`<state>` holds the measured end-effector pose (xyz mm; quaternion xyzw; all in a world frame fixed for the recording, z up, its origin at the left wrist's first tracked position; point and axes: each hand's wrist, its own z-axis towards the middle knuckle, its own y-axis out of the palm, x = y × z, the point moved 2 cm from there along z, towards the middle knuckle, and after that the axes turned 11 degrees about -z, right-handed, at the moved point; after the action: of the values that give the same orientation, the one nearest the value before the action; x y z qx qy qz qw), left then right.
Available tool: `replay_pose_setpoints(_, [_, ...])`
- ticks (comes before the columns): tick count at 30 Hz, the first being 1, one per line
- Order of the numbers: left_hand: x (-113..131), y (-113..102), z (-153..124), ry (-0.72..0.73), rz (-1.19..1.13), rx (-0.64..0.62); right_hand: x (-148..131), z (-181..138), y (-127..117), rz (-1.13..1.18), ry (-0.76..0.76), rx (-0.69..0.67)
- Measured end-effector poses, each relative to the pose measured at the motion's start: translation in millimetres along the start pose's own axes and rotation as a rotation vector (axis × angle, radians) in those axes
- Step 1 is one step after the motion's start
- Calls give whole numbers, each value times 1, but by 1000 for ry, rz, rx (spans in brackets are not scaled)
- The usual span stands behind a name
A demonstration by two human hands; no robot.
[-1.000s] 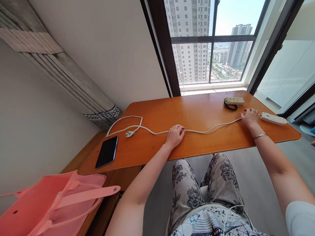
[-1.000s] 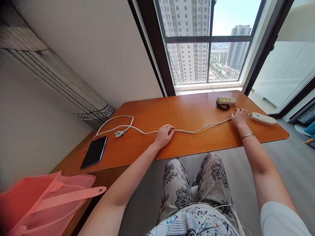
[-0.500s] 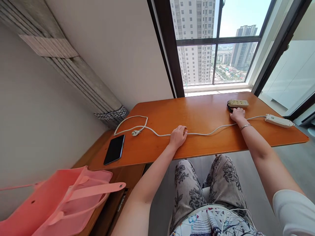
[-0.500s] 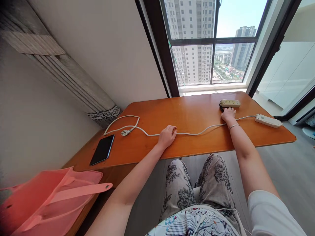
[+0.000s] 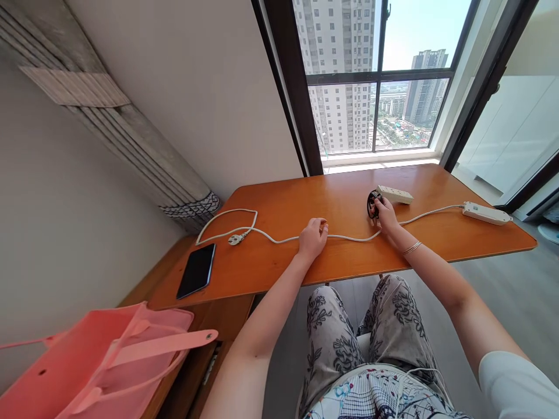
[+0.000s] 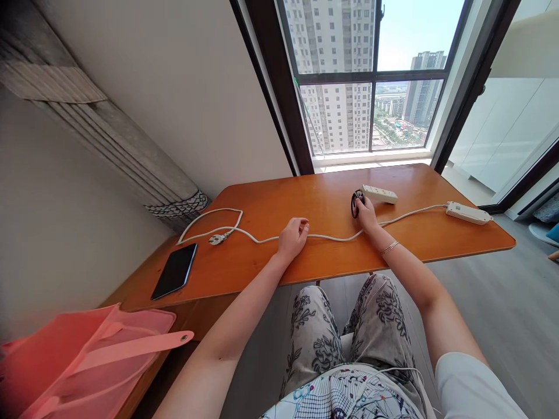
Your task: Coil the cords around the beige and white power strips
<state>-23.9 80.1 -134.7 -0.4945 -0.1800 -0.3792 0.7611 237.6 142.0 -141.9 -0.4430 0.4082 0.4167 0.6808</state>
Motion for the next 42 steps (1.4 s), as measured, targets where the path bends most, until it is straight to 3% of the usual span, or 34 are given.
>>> replay_pose_setpoints(5, [23, 33, 26, -6, -292, -94, -20, -27, 42, 154, -116, -198])
replay_pose_setpoints(9, [25, 58, 34, -48, -502, -190, -30, -37, 39, 56, -223, -289])
replay_pose_setpoints(14, [11, 69, 25, -157, -769, -175, -26, -39, 15, -369, -305, -99])
replay_pose_setpoints(20, [7, 71, 20, -194, -865, -130, -11, -21, -5, -369, -155, 210])
replay_pose_setpoints(22, [7, 70, 20, -181, -850, -95, -9, -14, -12, -400, -163, 234])
replay_pose_setpoints(25, [9, 68, 19, -119, -793, -64, -11, -6, -19, -571, -245, 137])
replay_pose_setpoints(31, [11, 63, 17, -42, -679, -10, -16, 11, -14, -1021, -288, -313])
replay_pose_setpoints(33, [12, 62, 16, -46, -665, -6, -16, 16, -10, -1095, -286, -393])
replay_pose_setpoints(38, [12, 56, 14, -53, -685, 20, -20, 29, -13, -1126, -290, -405])
replay_pose_setpoints(42, [7, 46, 20, -146, -782, 202, -29, 29, -34, -1116, -277, -338])
